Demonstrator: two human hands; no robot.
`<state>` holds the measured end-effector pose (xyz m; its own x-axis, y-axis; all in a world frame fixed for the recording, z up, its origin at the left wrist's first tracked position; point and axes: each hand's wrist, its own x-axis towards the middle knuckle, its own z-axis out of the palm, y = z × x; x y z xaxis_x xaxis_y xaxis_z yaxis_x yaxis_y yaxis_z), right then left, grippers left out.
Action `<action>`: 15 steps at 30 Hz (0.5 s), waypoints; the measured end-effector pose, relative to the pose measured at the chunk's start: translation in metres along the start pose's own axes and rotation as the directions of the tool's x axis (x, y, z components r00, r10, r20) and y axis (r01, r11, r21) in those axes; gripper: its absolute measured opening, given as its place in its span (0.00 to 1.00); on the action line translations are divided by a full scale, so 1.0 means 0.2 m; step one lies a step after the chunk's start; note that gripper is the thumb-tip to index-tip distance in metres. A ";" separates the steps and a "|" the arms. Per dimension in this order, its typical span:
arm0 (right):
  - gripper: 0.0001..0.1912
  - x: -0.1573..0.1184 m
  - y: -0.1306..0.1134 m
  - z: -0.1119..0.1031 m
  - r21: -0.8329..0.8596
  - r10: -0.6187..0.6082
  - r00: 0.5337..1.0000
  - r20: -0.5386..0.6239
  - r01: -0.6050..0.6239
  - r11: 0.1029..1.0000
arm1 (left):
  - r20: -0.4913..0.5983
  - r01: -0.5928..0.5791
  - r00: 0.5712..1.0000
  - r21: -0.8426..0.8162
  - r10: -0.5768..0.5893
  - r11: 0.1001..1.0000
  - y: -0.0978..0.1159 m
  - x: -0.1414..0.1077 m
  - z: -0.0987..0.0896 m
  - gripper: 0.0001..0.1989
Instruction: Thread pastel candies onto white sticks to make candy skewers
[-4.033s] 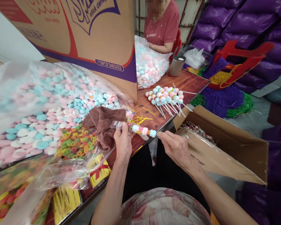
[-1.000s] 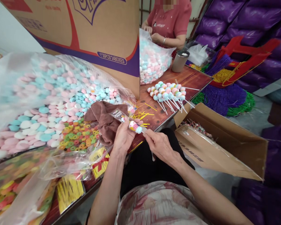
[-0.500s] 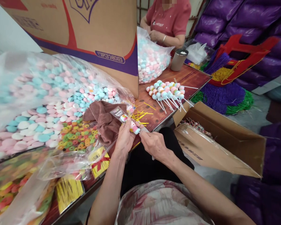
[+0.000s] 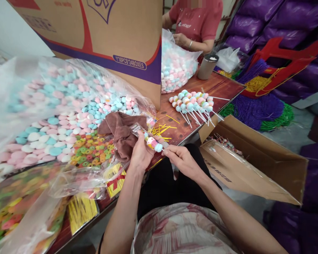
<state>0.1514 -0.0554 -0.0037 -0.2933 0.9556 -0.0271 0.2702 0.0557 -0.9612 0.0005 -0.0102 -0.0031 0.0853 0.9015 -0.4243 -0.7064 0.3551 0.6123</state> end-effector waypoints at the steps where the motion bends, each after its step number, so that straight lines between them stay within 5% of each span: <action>1: 0.16 0.00 0.00 0.01 -0.072 -0.037 0.999 -0.029 0.035 0.997 | 0.011 -0.029 1.000 0.027 0.029 0.999 -0.01 -0.01 0.00 0.21; 8: 0.14 0.02 0.04 0.15 -0.577 -0.316 0.929 -0.191 0.154 0.802 | 0.116 -0.111 0.988 0.086 0.101 0.990 -0.07 -0.03 0.01 0.19; 15: 0.15 0.04 0.01 0.16 -0.436 -0.238 0.923 -0.303 0.088 0.896 | 0.148 -0.075 0.987 0.121 0.057 0.990 -0.08 -0.06 0.02 0.20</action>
<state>0.1194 -0.0563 -0.0152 -0.0574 0.9562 0.2869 0.6161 0.2600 -0.7435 0.0144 -0.0257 -0.0055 0.1479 0.9469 -0.2855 -0.6204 0.3136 0.7188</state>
